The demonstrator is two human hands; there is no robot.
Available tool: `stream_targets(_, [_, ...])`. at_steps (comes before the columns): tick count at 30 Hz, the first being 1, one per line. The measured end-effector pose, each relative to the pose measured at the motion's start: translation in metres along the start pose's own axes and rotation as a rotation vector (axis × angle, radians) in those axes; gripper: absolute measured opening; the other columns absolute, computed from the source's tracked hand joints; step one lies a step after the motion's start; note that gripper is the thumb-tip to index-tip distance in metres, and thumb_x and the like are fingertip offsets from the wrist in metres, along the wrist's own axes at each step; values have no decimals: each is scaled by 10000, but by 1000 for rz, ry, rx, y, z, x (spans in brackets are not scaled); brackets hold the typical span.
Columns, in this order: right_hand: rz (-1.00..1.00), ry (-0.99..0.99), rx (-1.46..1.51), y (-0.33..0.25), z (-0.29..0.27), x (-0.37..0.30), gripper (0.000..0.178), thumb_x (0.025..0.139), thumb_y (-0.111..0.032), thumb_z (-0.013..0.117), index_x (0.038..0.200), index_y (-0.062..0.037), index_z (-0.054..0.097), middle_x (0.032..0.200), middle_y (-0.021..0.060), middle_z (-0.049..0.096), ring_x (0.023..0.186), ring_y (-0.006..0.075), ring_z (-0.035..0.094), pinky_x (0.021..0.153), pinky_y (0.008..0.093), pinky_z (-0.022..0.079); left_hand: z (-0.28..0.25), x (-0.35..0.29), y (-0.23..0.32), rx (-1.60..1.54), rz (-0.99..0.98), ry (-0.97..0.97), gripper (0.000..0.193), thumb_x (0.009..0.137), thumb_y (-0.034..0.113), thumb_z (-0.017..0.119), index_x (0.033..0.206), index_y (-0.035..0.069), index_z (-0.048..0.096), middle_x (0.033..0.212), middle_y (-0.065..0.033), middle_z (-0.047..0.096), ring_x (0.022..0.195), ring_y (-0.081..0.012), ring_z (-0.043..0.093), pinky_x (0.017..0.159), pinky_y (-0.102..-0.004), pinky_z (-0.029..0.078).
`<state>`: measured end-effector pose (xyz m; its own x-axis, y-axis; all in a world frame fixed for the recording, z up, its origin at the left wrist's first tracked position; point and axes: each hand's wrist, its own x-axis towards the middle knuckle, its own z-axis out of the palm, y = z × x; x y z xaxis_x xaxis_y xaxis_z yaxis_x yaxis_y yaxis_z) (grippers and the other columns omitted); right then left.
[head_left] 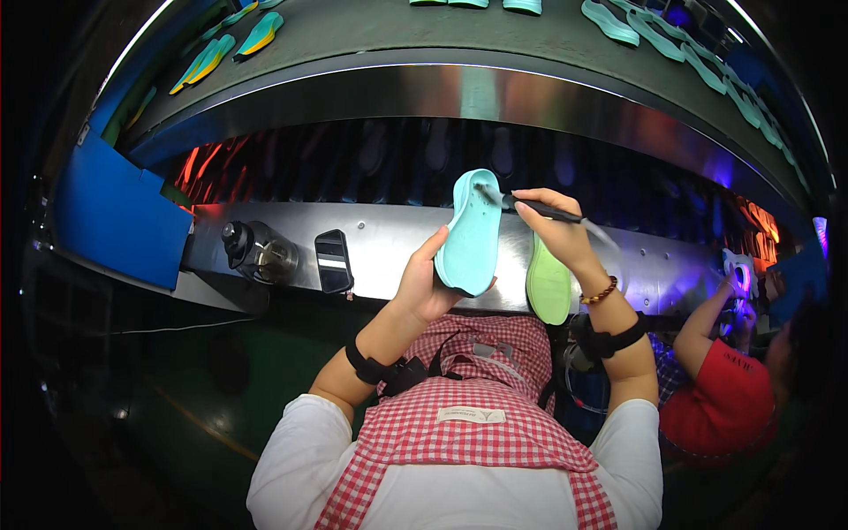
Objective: The recorder is applying a liquid adhesive or treatment using a brush to foam shoe insoles before placing them back onto a conveyor belt.
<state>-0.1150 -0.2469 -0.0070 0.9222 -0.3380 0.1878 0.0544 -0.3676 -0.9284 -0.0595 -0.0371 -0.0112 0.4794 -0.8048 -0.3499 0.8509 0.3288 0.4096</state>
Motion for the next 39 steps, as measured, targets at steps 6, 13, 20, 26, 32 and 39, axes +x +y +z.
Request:
stream_targets(6, [-363,28,-294,1,40,-12,321,767,-187,721,1001,22,653,958,209,656,862,306,648,764,343,504,-7,8,-3,42,12,31,506,926,397,469,1314,81,389,1216,-125,510,1094,-285,533,862,-520,480])
stream_targets(13, [-327,-19,-319,-11,53,-24,370,733,-193,700,1006,52,646,978,248,641,880,356,633,797,378,499,-21,14,3,144,-5,13,542,905,390,520,1333,94,368,1216,-121,508,1123,-261,521,888,-493,481])
stream_targets(20, [-365,-49,-274,-9,54,-38,372,713,-159,708,1021,41,648,960,238,647,848,335,640,748,359,515,-34,22,6,130,43,-50,476,938,306,483,1342,83,364,1249,-119,499,1122,-236,537,918,-410,487])
stream_targets(26, [-380,-251,-64,-18,49,-53,375,715,-145,719,1039,27,642,937,221,653,814,327,646,733,326,509,-48,27,19,140,28,2,461,933,286,487,1328,71,383,1216,-137,518,1109,-241,546,908,-386,501])
stream_targets(32, [18,-197,457,-22,19,-58,235,866,-90,566,1053,28,647,970,100,668,871,142,607,805,261,474,-50,15,23,47,-17,-127,519,918,365,435,1312,30,392,1207,-188,532,1033,-316,596,831,-516,526])
stream_targets(39, [-119,102,76,-33,-10,-40,213,832,-28,571,1022,24,652,910,110,676,783,132,617,698,255,479,-40,12,14,0,-40,-310,542,909,312,424,1385,73,324,1254,-184,516,1063,-320,587,849,-538,511])
